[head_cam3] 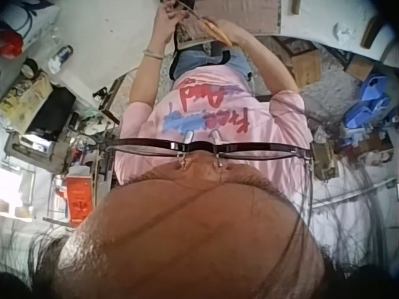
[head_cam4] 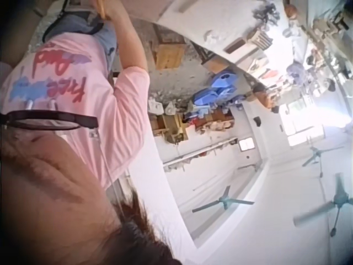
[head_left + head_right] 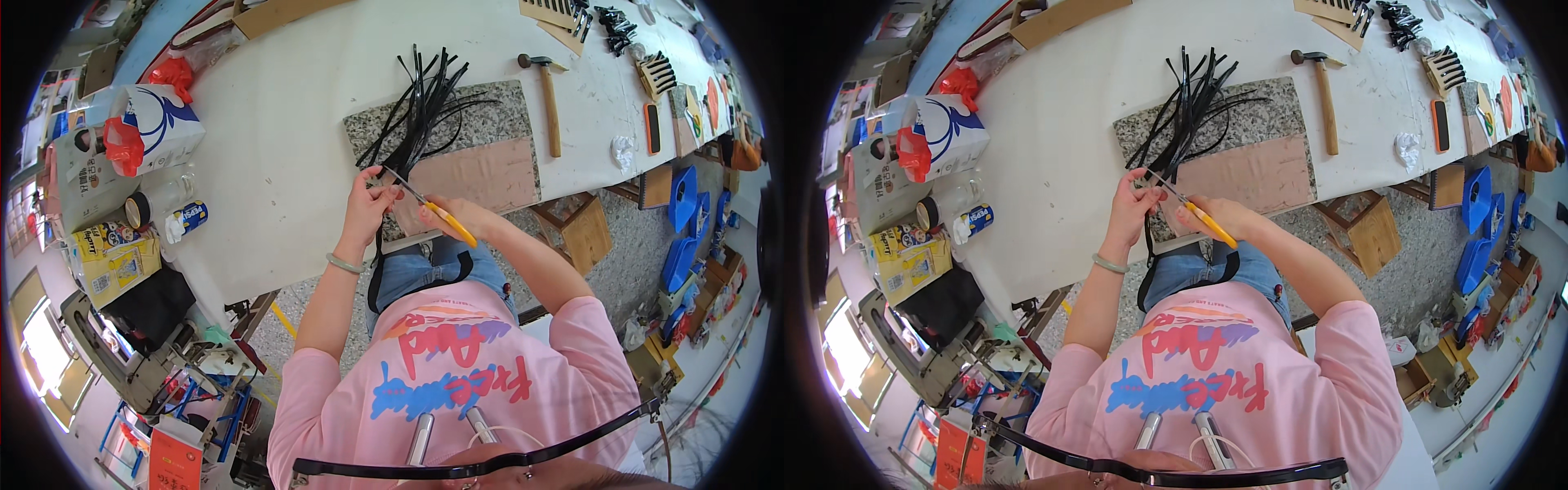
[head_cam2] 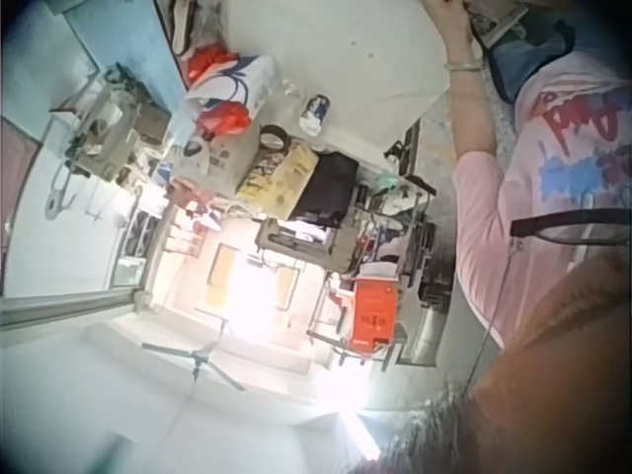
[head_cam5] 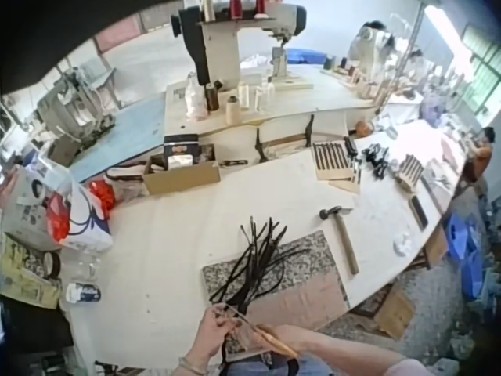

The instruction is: The person cuts black straps with scissors and places the cut pieces into a pile on the work table.

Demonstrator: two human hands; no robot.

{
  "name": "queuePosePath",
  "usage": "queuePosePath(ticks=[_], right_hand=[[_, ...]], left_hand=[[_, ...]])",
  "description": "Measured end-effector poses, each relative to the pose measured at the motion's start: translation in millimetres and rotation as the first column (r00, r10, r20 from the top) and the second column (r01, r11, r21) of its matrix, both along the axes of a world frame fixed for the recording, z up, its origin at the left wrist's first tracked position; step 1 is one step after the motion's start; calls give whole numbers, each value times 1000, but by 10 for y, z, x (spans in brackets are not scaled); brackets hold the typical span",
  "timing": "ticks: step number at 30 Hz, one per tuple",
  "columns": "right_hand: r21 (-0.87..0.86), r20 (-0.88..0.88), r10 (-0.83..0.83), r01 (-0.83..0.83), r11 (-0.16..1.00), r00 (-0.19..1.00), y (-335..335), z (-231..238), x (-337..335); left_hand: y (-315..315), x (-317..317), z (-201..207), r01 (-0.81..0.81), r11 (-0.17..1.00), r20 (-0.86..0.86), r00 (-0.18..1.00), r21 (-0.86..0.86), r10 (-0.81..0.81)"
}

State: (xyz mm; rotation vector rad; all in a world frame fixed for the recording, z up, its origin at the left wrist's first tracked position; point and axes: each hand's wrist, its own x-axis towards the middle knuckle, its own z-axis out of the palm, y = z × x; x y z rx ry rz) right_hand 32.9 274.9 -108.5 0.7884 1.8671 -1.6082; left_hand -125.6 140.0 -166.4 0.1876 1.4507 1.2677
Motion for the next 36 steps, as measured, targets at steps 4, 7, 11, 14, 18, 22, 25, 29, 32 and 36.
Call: queuePosePath(ticks=[4, 7, 11, 14, 18, 22, 25, 29, 32, 36], right_hand=[[122, -29, 56, -52, 991, 998, -37, -120, -7], [169, -2, 86, -84, 982, 996, -25, -78, -53], [188, -9, 32, -29, 982, 999, -25, -97, -42], [124, -22, -209, 211, 970, 978, -3, -135, 23], [-200, -89, -575, 551, 810, 813, -134, -59, 48], [-310, -195, -634, 566, 764, 749, -217, -53, 124], [-297, -103, -594, 546, 784, 798, -214, 71, 145], [-97, -140, -409, 399, 912, 902, -258, 96, 228], [-16, -218, -318, 323, 946, 923, -284, 85, 256], [-21, -134, -311, 312, 950, 941, -291, 101, 323]], left_hand=[[2, -1, -11, 10, 1000, -4, 1000, 18, -10], [9, 23, -15, -16, 1000, -3, 1000, 23, 16], [-3, -1, -4, -6, 1000, 6, 1000, 20, 6], [-51, -3, 15, -45, 997, 68, 997, 57, 41], [-93, 122, 247, 126, 989, 50, 990, 81, -130], [-150, 256, 296, 215, 962, 70, 971, 166, -229], [-172, 294, 315, 274, 950, 135, 946, 151, -295], [-165, 343, 354, 371, 925, 152, 912, 88, -380], [-210, 380, 285, 452, 881, 183, 863, 136, -471], [-236, 504, 277, 456, 877, 223, 849, 150, -479]])
